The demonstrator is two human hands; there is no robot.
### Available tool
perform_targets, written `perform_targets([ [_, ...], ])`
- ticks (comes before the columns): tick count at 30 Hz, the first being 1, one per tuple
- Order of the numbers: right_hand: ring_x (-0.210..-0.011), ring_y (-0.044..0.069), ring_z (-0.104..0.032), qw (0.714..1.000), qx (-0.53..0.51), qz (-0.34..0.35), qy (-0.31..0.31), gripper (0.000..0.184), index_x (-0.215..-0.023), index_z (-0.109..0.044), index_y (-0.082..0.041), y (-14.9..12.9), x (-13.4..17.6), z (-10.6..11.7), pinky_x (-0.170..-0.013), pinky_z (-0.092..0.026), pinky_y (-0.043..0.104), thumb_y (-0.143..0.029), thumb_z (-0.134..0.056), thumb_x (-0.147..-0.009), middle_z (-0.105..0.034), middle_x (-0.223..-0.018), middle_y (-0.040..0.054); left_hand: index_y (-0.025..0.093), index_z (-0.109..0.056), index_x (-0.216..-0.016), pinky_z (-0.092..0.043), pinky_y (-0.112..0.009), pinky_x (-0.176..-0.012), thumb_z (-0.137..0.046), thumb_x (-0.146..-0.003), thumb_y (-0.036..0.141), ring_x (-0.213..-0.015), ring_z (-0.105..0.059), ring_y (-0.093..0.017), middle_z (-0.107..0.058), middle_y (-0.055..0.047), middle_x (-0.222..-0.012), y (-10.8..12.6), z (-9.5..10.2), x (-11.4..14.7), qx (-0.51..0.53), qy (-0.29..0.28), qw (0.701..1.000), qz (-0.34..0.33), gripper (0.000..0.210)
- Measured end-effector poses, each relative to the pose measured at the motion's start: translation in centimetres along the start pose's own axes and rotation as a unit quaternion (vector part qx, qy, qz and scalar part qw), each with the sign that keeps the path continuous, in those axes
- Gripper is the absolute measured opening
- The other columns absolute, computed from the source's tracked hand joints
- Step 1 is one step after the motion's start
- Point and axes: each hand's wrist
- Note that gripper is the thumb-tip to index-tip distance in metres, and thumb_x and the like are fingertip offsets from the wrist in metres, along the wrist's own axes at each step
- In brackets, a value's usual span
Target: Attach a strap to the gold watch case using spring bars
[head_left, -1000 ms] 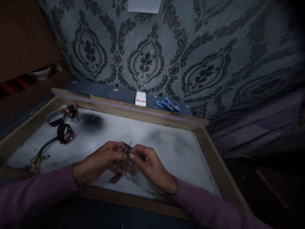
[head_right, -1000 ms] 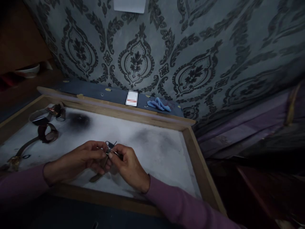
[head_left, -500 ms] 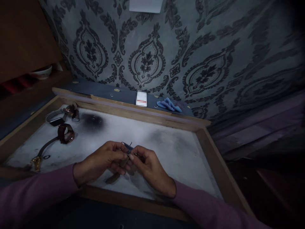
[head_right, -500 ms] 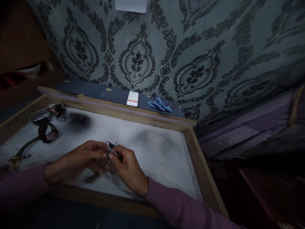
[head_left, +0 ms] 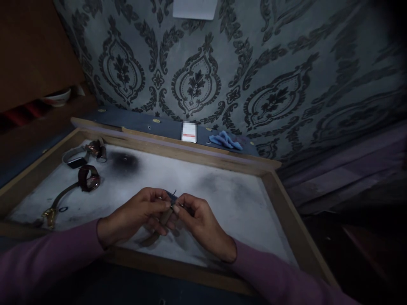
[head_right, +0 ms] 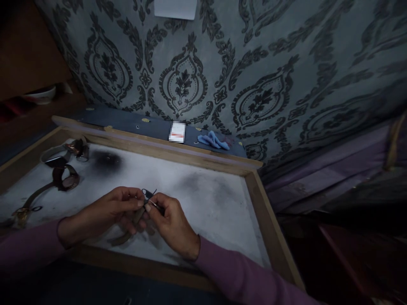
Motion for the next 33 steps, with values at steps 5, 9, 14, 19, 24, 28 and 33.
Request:
perform_targets([
  [5, -0.065, 0.012, -0.050, 1.000, 0.009, 0.003, -0.006, 0.023, -0.077, -0.059, -0.017, 0.10, 0.02, 0.01, -0.063, -0.041, 0.027, -0.035, -0.055, -0.091, -0.056, -0.070, -0.0014, 0.016, -0.054, -0.078, -0.050, -0.020, -0.044, -0.069, -0.074, 0.034, -0.062, -0.069, -0.017, -0.063, -0.002, -0.071, -0.49, 0.26, -0.20, -0.004, 0.014, 1.000, -0.010, 0.024],
  [9, -0.067, 0.013, -0.050, 1.000, 0.023, 0.003, -0.004, 0.019, -0.080, -0.060, -0.018, 0.11, 0.03, 0.01, -0.064, -0.041, 0.028, -0.033, -0.057, -0.090, -0.056, -0.071, -0.0011, 0.017, -0.053, -0.079, -0.048, -0.019, -0.042, -0.067, -0.077, 0.034, -0.062, -0.069, -0.018, -0.061, -0.001, -0.070, -0.72, 0.40, -0.28, -0.004, 0.027, 1.000, -0.012, 0.022],
  [14, -0.066, 0.013, -0.050, 0.999, 0.032, 0.002, 0.001, 0.018, -0.079, -0.059, -0.017, 0.23, -0.03, 0.02, -0.063, -0.041, 0.027, -0.031, -0.057, -0.090, -0.056, -0.070, -0.0016, 0.017, -0.053, -0.080, -0.048, -0.019, -0.042, -0.067, -0.077, 0.034, -0.060, -0.069, -0.017, -0.060, 0.000, -0.068, -0.80, 0.41, -0.39, -0.002, 0.024, 1.000, -0.012, 0.023],
  [19, -0.061, 0.012, -0.047, 0.993, 0.113, 0.030, 0.014, 0.019, -0.077, -0.057, -0.017, 0.18, 0.10, -0.05, -0.058, -0.040, 0.025, -0.029, -0.053, -0.091, -0.053, -0.067, -0.0022, 0.016, -0.054, -0.080, -0.048, -0.018, -0.043, -0.067, -0.077, 0.035, -0.060, -0.069, -0.017, -0.060, 0.000, -0.067, -0.94, 0.48, -0.43, -0.006, 0.025, 1.000, -0.011, 0.023],
  [24, -0.056, 0.011, -0.046, 0.981, 0.178, 0.064, 0.032, 0.020, -0.078, -0.056, -0.018, 0.36, 0.36, -0.21, -0.054, -0.038, 0.024, -0.027, -0.048, -0.093, -0.053, -0.064, -0.0023, 0.015, -0.054, -0.080, -0.049, -0.019, -0.044, -0.068, -0.078, 0.034, -0.062, -0.069, -0.016, -0.064, -0.002, -0.075, -0.74, 0.39, -0.37, -0.002, 0.010, 1.000, -0.012, 0.023],
  [28, -0.056, 0.011, -0.047, 0.982, 0.174, 0.062, 0.032, 0.022, -0.078, -0.056, -0.018, 0.46, 0.46, -0.29, -0.054, -0.040, 0.025, -0.029, -0.046, -0.094, -0.054, -0.064, -0.0022, 0.015, -0.054, -0.079, -0.050, -0.019, -0.046, -0.069, -0.077, 0.034, -0.063, -0.069, -0.017, -0.064, -0.003, -0.077, -0.63, 0.36, -0.31, 0.003, 0.001, 1.000, -0.013, 0.024],
  [33, -0.060, 0.012, -0.051, 0.989, 0.137, 0.050, 0.023, 0.022, -0.079, -0.057, -0.018, 0.47, 0.33, -0.19, -0.057, -0.041, 0.025, -0.030, -0.048, -0.094, -0.057, -0.068, -0.0010, 0.015, -0.055, -0.080, -0.050, -0.020, -0.045, -0.069, -0.077, 0.034, -0.062, -0.070, -0.017, -0.066, -0.003, -0.077, -0.88, 0.57, -0.42, -0.004, 0.005, 1.000, -0.018, 0.024],
])
Point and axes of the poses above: each hand's wrist, its own x-axis away from the middle knuckle, its own z-axis out of the back of the hand, y = z × x
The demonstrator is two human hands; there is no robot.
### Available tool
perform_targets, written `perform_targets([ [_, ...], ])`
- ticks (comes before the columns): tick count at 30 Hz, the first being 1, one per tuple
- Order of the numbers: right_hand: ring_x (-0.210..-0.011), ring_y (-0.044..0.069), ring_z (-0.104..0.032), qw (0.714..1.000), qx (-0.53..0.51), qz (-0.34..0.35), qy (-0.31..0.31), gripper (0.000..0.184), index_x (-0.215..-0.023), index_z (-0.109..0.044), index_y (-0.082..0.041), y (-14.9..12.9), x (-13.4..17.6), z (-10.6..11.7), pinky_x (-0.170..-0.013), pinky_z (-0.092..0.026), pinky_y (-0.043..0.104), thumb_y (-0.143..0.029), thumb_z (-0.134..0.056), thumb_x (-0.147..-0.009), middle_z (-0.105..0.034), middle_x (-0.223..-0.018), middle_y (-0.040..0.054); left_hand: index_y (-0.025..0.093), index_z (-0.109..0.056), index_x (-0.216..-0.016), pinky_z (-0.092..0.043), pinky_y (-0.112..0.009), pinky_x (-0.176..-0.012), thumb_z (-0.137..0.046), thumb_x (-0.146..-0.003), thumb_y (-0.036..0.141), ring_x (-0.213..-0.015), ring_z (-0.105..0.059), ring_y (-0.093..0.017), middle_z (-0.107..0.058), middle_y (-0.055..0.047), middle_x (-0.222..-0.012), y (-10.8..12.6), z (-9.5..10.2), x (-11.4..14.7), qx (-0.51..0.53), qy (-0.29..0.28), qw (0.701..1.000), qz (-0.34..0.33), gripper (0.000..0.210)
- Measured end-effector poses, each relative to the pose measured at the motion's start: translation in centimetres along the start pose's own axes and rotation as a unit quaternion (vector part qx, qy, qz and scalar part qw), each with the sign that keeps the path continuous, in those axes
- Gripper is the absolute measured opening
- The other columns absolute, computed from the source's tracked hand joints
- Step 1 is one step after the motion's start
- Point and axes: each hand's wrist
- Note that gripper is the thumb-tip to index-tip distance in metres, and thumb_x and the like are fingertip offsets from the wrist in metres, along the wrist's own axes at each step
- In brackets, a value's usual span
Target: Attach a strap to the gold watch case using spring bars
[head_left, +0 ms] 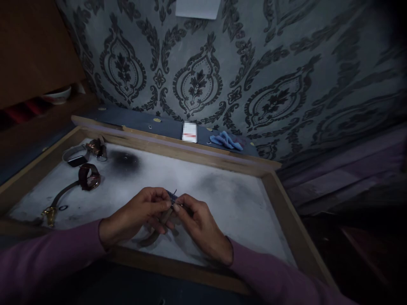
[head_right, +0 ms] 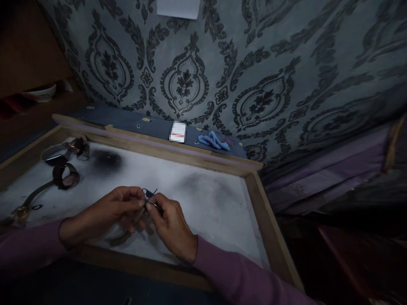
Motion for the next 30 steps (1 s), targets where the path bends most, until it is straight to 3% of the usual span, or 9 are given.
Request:
perform_targets([
  [8, -0.066, 0.012, -0.054, 0.992, -0.124, -0.026, -0.020, 0.022, -0.077, -0.059, -0.017, -0.11, -0.56, 0.06, -0.063, -0.043, 0.025, -0.034, -0.056, -0.091, -0.058, -0.070, -0.0013, 0.016, -0.053, -0.077, -0.049, -0.020, -0.044, -0.069, -0.074, 0.035, -0.060, -0.069, -0.018, -0.063, -0.001, -0.069, 0.01, -0.06, -0.18, -0.002, 0.024, 1.000, 0.003, 0.025],
  [15, -0.061, 0.012, -0.053, 0.998, -0.059, -0.029, -0.015, 0.020, -0.075, -0.058, -0.016, -0.23, -0.52, 0.04, -0.056, -0.040, 0.023, -0.028, -0.054, -0.091, -0.060, -0.068, -0.0001, 0.015, -0.054, -0.077, -0.049, -0.020, -0.044, -0.070, -0.073, 0.036, -0.058, -0.069, -0.017, -0.066, -0.003, -0.070, -0.02, 0.00, -0.14, 0.002, 0.006, 1.000, 0.006, 0.027],
  [22, -0.051, 0.010, -0.046, 0.989, 0.109, 0.102, -0.003, 0.019, -0.074, -0.055, -0.017, -0.52, -0.23, 0.59, -0.048, -0.034, 0.022, -0.018, -0.048, -0.092, -0.057, -0.061, -0.0018, 0.012, -0.060, -0.080, -0.051, -0.022, -0.051, -0.068, -0.078, 0.039, -0.063, -0.070, -0.018, -0.068, -0.006, -0.074, 0.68, -0.31, 0.27, 0.037, -0.014, 0.999, 0.029, 0.029],
  [27, -0.053, 0.011, -0.051, 0.950, 0.211, 0.232, 0.002, 0.017, -0.081, -0.053, -0.017, -0.12, 0.04, 0.66, -0.051, -0.039, 0.022, -0.011, -0.043, -0.094, -0.059, -0.066, -0.0002, 0.012, -0.062, -0.082, -0.049, -0.020, -0.047, -0.069, -0.077, 0.044, -0.059, -0.068, -0.017, -0.068, -0.005, -0.070, 0.78, -0.56, 0.28, 0.023, 0.003, 0.999, 0.037, 0.033],
  [30, -0.054, 0.012, -0.054, 0.928, 0.267, 0.258, -0.002, 0.019, -0.080, -0.052, -0.017, 0.00, 0.17, 0.69, -0.051, -0.041, 0.023, -0.010, -0.041, -0.094, -0.059, -0.066, 0.0007, 0.012, -0.061, -0.080, -0.047, -0.020, -0.047, -0.069, -0.076, 0.042, -0.058, -0.068, -0.016, -0.069, -0.006, -0.070, 0.69, -0.48, 0.13, 0.007, 0.002, 0.999, 0.050, 0.032],
])
Point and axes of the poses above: each hand's wrist, its own x-axis away from the middle knuckle, its own z-axis out of the back of the hand, y = z × x
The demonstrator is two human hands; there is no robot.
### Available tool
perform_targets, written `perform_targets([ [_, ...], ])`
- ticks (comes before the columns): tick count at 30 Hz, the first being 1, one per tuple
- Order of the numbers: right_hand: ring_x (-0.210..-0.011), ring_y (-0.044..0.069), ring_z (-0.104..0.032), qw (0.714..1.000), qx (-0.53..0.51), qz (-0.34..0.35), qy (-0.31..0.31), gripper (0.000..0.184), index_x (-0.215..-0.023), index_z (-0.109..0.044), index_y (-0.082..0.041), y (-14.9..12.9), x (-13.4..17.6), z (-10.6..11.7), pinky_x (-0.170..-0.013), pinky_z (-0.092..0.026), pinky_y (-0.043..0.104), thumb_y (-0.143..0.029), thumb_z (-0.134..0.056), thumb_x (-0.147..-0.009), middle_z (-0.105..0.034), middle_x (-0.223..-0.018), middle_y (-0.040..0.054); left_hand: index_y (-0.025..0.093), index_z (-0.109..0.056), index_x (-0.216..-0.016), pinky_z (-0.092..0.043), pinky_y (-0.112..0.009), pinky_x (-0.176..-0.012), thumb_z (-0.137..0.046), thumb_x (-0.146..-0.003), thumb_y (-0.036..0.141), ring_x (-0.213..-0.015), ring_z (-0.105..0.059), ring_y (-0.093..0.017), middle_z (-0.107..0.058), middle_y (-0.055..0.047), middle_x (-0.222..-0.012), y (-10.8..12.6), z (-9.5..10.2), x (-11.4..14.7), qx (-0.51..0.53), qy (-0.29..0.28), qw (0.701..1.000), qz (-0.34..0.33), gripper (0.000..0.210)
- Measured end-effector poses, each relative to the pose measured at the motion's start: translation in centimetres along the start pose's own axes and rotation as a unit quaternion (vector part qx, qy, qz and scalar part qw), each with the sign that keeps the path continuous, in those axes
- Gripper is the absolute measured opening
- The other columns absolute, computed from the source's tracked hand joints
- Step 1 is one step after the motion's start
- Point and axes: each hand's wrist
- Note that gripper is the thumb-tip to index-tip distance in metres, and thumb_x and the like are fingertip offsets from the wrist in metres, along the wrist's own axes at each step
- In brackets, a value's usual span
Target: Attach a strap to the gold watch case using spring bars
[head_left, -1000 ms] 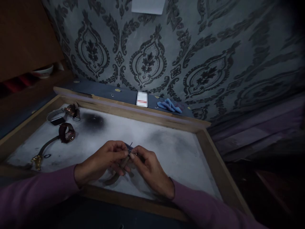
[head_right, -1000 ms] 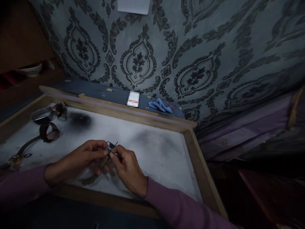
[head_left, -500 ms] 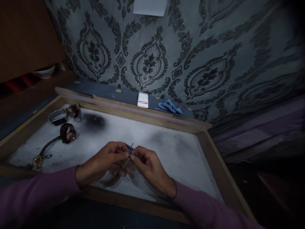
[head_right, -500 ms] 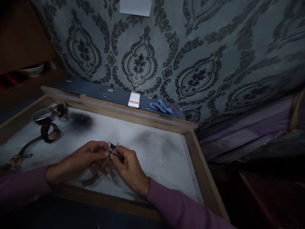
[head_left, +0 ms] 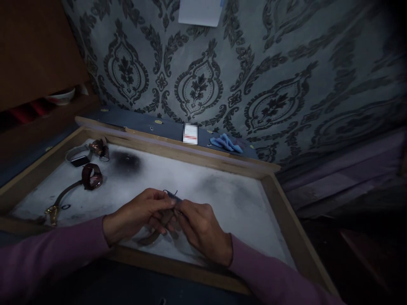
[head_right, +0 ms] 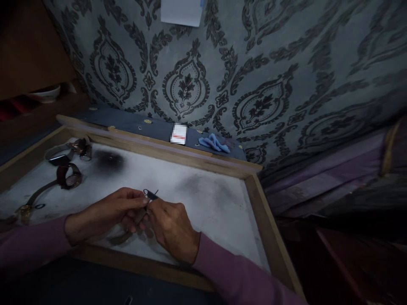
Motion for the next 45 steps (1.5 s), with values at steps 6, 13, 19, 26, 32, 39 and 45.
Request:
perform_targets([
  [6, -0.052, 0.014, -0.051, 0.998, 0.060, 0.002, -0.022, 0.023, -0.077, -0.052, -0.018, -0.2, 0.1, 0.1, -0.048, -0.037, 0.026, -0.012, -0.039, -0.094, -0.058, -0.064, 0.0026, 0.014, -0.057, -0.074, -0.048, -0.022, -0.048, -0.066, -0.071, 0.026, -0.060, -0.069, -0.018, -0.069, -0.005, -0.068, 0.1, 0.2, -0.1, -0.013, 0.009, 1.000, 0.007, 0.015],
  [13, -0.054, 0.014, -0.051, 0.995, 0.095, 0.003, -0.041, 0.022, -0.079, -0.052, -0.018, -0.2, 0.3, 0.1, -0.050, -0.035, 0.026, -0.011, -0.038, -0.094, -0.058, -0.064, 0.0027, 0.015, -0.056, -0.072, -0.048, -0.022, -0.048, -0.063, -0.069, 0.021, -0.060, -0.068, -0.017, -0.069, -0.004, -0.066, 0.0, 0.2, 0.1, -0.026, 0.004, 1.000, -0.010, 0.010],
  [19, -0.056, 0.013, -0.052, 0.996, -0.042, -0.069, -0.039, 0.016, -0.088, -0.056, -0.017, -0.3, 0.1, 0.6, -0.054, -0.037, 0.025, -0.017, -0.042, -0.095, -0.060, -0.068, 0.0023, 0.014, -0.056, -0.075, -0.048, -0.022, -0.048, -0.066, -0.068, 0.024, -0.061, -0.069, -0.019, -0.069, -0.005, -0.067, 0.0, 0.2, 0.2, -0.025, 0.001, 1.000, -0.018, 0.016],
  [26, -0.057, 0.011, -0.048, 0.867, -0.394, -0.303, -0.048, 0.035, -0.073, -0.060, -0.015, 0.1, -1.0, 0.6, -0.054, -0.038, 0.023, -0.047, -0.058, -0.088, -0.056, -0.063, -0.0015, 0.015, -0.055, -0.076, -0.049, -0.022, -0.049, -0.064, -0.072, 0.024, -0.062, -0.069, -0.017, -0.070, -0.005, -0.068, 0.1, 0.3, 0.2, -0.036, -0.004, 0.999, -0.025, 0.014],
  [32, -0.056, 0.009, -0.046, 0.821, -0.448, -0.350, -0.047, 0.035, -0.073, -0.061, -0.015, 0.5, -1.1, 0.3, -0.053, -0.034, 0.022, -0.049, -0.067, -0.081, -0.058, -0.063, -0.0023, 0.015, -0.055, -0.077, -0.049, -0.022, -0.050, -0.063, -0.072, 0.024, -0.063, -0.069, -0.017, -0.069, -0.004, -0.069, 0.2, 0.1, 0.4, -0.062, -0.004, 0.998, -0.031, 0.013],
  [39, -0.060, 0.011, -0.051, 0.821, -0.451, -0.340, -0.084, 0.033, -0.071, -0.061, -0.016, 0.3, -1.6, 1.2, -0.059, -0.037, 0.025, -0.047, -0.071, -0.077, -0.061, -0.065, -0.0018, 0.016, -0.054, -0.077, -0.049, -0.025, -0.052, -0.065, -0.073, 0.025, -0.066, -0.068, -0.018, -0.068, -0.004, -0.069, 0.3, -0.1, 0.5, -0.071, -0.005, 0.997, -0.032, 0.015],
  [45, -0.063, 0.011, -0.054, 0.824, -0.449, -0.338, -0.079, 0.028, -0.072, -0.062, -0.016, 0.3, -1.6, 1.2, -0.060, -0.040, 0.024, -0.041, -0.074, -0.075, -0.062, -0.067, -0.0018, 0.015, -0.055, -0.077, -0.048, -0.023, -0.051, -0.067, -0.074, 0.029, -0.065, -0.068, -0.018, -0.069, -0.005, -0.068, 0.2, -0.1, 0.5, -0.060, -0.007, 0.997, -0.041, 0.019],
])
Point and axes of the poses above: each hand's wrist, its own x-axis away from the middle knuckle, its own z-axis out of the back of the hand, y = z × x
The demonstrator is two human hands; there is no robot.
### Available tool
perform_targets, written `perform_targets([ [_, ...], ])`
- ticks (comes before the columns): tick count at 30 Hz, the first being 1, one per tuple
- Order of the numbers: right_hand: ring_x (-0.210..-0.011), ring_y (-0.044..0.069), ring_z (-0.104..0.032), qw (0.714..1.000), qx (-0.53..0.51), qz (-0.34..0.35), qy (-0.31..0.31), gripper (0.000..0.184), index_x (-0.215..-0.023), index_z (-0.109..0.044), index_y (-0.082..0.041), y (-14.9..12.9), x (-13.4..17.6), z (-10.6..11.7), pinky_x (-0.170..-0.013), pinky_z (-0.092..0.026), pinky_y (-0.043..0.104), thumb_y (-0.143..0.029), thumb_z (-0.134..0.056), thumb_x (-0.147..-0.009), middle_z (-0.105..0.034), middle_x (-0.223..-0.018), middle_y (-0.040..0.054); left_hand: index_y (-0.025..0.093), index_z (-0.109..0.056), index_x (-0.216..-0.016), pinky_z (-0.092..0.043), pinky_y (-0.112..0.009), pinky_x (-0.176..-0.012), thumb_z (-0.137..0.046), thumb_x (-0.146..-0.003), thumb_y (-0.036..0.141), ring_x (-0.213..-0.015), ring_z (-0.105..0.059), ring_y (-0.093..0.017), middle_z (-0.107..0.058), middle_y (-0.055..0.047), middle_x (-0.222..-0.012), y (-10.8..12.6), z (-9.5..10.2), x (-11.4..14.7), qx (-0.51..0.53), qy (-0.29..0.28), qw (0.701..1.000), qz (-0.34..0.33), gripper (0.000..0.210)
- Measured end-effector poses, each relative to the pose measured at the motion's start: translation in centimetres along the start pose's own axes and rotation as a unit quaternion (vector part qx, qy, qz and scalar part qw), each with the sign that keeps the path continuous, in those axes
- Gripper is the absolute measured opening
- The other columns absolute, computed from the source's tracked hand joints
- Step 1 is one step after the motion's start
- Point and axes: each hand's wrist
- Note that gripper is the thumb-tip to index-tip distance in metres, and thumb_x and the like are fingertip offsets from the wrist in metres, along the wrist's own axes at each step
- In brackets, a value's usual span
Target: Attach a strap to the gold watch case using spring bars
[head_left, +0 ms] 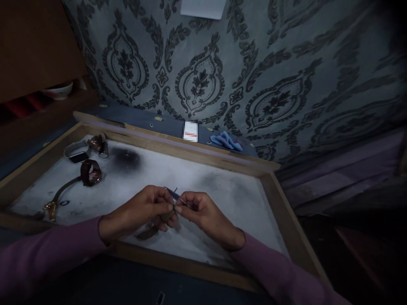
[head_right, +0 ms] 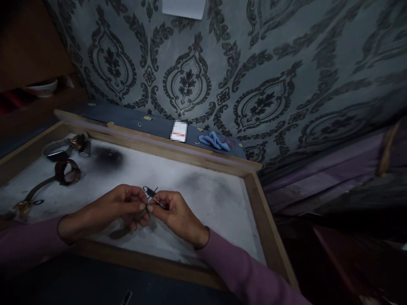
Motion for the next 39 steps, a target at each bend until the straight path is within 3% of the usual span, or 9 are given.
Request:
perform_targets([
  [7, -0.062, 0.012, -0.056, 0.997, 0.042, 0.050, 0.033, 0.019, -0.072, -0.060, -0.018, -0.11, 0.23, -0.23, -0.060, -0.043, 0.025, -0.034, -0.068, -0.079, -0.061, -0.065, -0.0019, 0.014, -0.060, -0.079, -0.053, -0.026, -0.059, -0.065, -0.071, 0.024, -0.069, -0.069, -0.019, -0.070, -0.007, -0.071, 0.36, -0.15, 0.29, 0.050, 0.001, 0.999, -0.008, 0.014],
  [16, -0.054, 0.010, -0.048, 0.987, 0.127, 0.071, 0.075, 0.009, -0.071, -0.059, -0.017, 0.11, 0.64, -0.71, -0.050, -0.035, 0.021, -0.019, -0.059, -0.080, -0.058, -0.061, -0.0027, 0.014, -0.058, -0.072, -0.052, -0.024, -0.057, -0.071, -0.066, 0.024, -0.065, -0.068, -0.017, -0.070, -0.005, -0.068, -0.07, -0.07, -0.45, 0.026, 0.016, 0.999, 0.010, 0.018],
  [24, -0.060, 0.011, -0.051, 0.991, 0.096, 0.080, 0.050, 0.016, -0.075, -0.062, -0.017, -0.05, 0.52, -0.56, -0.056, -0.040, 0.023, -0.031, -0.061, -0.085, -0.059, -0.065, -0.0016, 0.016, -0.055, -0.070, -0.049, -0.022, -0.052, -0.066, -0.065, 0.021, -0.062, -0.066, -0.015, -0.068, -0.003, -0.062, 0.42, -0.42, -0.02, 0.018, 0.042, 0.999, -0.007, 0.012],
  [31, -0.057, 0.009, -0.046, 0.995, 0.054, 0.075, 0.035, 0.022, -0.076, -0.064, -0.016, 0.10, 0.17, -0.27, -0.052, -0.037, 0.021, -0.037, -0.063, -0.085, -0.056, -0.064, -0.0023, 0.016, -0.055, -0.072, -0.048, -0.021, -0.050, -0.064, -0.064, 0.020, -0.061, -0.065, -0.015, -0.067, -0.003, -0.061, 0.38, -0.12, -0.11, 0.033, 0.031, 0.999, -0.006, 0.012],
  [39, -0.058, 0.011, -0.055, 0.994, 0.070, 0.067, 0.039, 0.014, -0.075, -0.061, -0.017, 0.21, 0.08, -0.56, -0.056, -0.042, 0.022, -0.029, -0.065, -0.081, -0.061, -0.064, -0.0019, 0.017, -0.055, -0.072, -0.045, -0.020, -0.050, -0.062, -0.063, 0.019, -0.061, -0.064, -0.014, -0.065, 0.000, -0.059, 0.68, -0.41, -0.03, 0.009, 0.029, 1.000, -0.001, 0.012],
])
Point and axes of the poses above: each hand's wrist, its own x-axis away from the middle knuckle, its own z-axis out of the back of the hand, y = z × x
